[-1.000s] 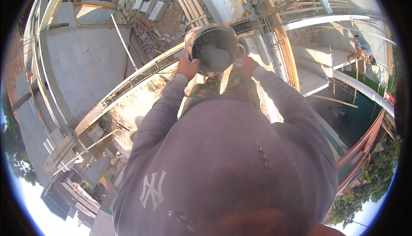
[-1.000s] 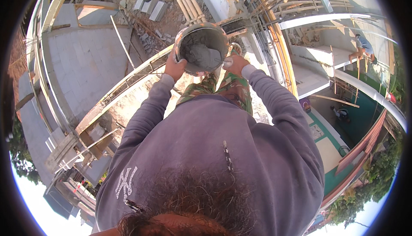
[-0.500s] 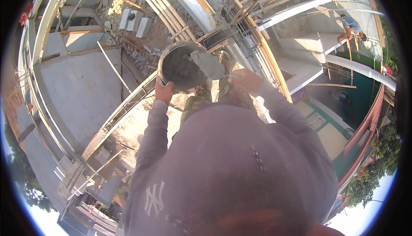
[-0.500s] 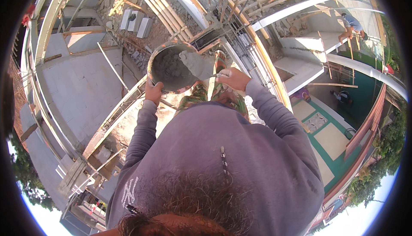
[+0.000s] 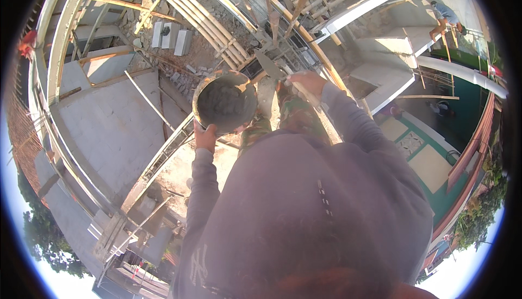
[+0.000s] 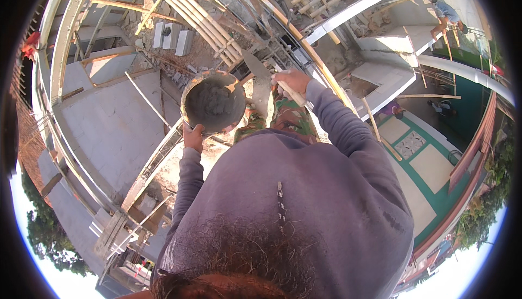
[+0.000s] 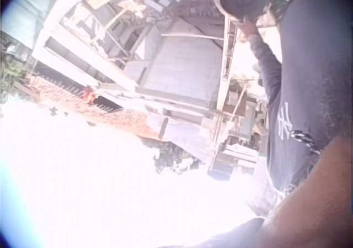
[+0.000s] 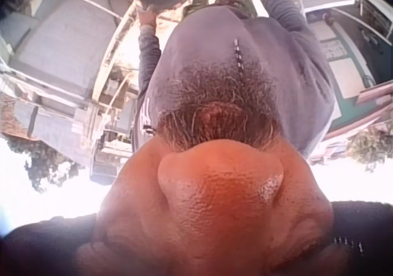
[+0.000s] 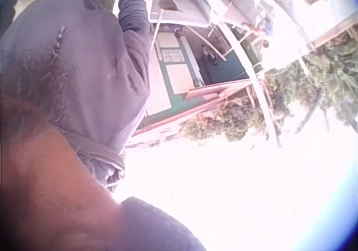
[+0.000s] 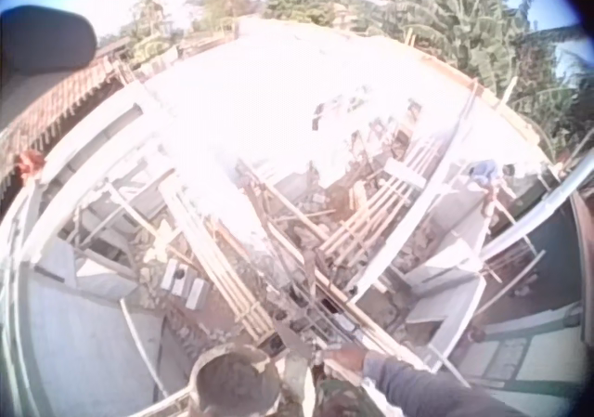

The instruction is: The person applies cement into the gap of a concrete beam using a trowel and then smooths the surface with a long wooden leveling tool.

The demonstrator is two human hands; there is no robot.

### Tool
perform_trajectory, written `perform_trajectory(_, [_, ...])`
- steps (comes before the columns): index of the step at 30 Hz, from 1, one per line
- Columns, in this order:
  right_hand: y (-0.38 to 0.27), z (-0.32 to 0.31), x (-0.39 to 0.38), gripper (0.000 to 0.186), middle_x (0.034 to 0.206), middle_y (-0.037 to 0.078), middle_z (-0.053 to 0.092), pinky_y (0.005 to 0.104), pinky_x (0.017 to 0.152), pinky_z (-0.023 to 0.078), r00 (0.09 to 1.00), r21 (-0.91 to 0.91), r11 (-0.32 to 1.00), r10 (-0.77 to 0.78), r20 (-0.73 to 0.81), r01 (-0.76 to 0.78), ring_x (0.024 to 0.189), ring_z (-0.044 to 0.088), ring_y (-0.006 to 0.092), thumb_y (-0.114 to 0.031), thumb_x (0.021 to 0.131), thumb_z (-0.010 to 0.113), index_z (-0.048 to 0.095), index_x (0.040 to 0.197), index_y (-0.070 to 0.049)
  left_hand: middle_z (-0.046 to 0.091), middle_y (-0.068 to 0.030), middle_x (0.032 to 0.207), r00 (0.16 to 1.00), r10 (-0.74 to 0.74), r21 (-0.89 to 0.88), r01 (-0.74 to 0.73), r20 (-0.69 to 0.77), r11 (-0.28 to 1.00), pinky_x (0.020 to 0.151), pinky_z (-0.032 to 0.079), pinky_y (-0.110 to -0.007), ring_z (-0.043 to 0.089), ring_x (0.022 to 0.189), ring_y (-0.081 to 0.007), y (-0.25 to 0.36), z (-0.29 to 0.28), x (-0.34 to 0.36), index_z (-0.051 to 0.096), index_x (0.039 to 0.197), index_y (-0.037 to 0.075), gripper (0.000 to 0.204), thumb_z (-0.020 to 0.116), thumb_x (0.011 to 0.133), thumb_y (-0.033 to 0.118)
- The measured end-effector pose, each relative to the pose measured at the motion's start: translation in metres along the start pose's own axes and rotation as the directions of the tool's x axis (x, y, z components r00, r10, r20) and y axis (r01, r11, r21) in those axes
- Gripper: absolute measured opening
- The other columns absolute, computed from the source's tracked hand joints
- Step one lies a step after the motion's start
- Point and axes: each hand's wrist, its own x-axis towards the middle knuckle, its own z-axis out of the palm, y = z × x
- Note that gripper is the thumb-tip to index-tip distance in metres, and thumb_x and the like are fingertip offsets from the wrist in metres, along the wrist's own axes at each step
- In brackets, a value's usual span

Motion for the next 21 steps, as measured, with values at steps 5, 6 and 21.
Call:
perform_trajectory(5, [0.045, 0.042, -0.009, 0.044, 0.108, 0.023, 0.073, 0.0477, 0.079, 0.058, 0.865, -0.766, 0.521, -0.495, 0.089, 0.376, 0.091, 0.073, 0.0361, -0.03, 0.092, 0.063, 0.065, 0.128, -0.004, 0.06, -0.0147, 0.134, 0.989, -0.114, 0.057, 0.109, 0.095, 0.992, 0.094, 0.053, -0.032, 0.062, 0.112, -0.0222, 0.016, 0.003, 0.007, 0.035, 0.155, -0.003, 0.078, 0.059, 0.08, -0.004])
perform_trajectory(6, [0.032, 0.059, -0.018, 0.046, 0.113, 0.024, 0.072, 0.0492, 0.085, 0.058, 0.899, -0.868, 0.427, -0.434, 0.048, 0.253, 0.099, 0.073, 0.0391, -0.025, 0.091, 0.061, 0.063, 0.132, -0.004, 0.06, -0.0149, 0.133, 0.991, -0.08, 0.04, 0.076, 0.106, 0.996, 0.093, 0.053, -0.031, 0.063, 0.112, -0.0222, 0.011, 0.003, 0.007, 0.036, 0.154, -0.002, 0.078, 0.059, 0.08, -0.005])
perform_trajectory(21, [0.055, 0.152, 0.071, 0.041, 0.105, 0.02, 0.076, 0.05, 0.088, 0.058, 0.967, -0.961, 0.209, -0.216, 0.132, 0.178, 0.103, 0.072, 0.0406, -0.038, 0.087, 0.066, 0.076, 0.108, -0.004, 0.059, -0.0151, 0.138, 0.94, 0.171, 0.183, -0.231, 0.295, 0.955, 0.103, 0.047, -0.032, 0.06, 0.118, -0.0234, 0.011, -0.001, -0.011, 0.034, 0.157, -0.002, 0.081, 0.055, 0.079, -0.002])
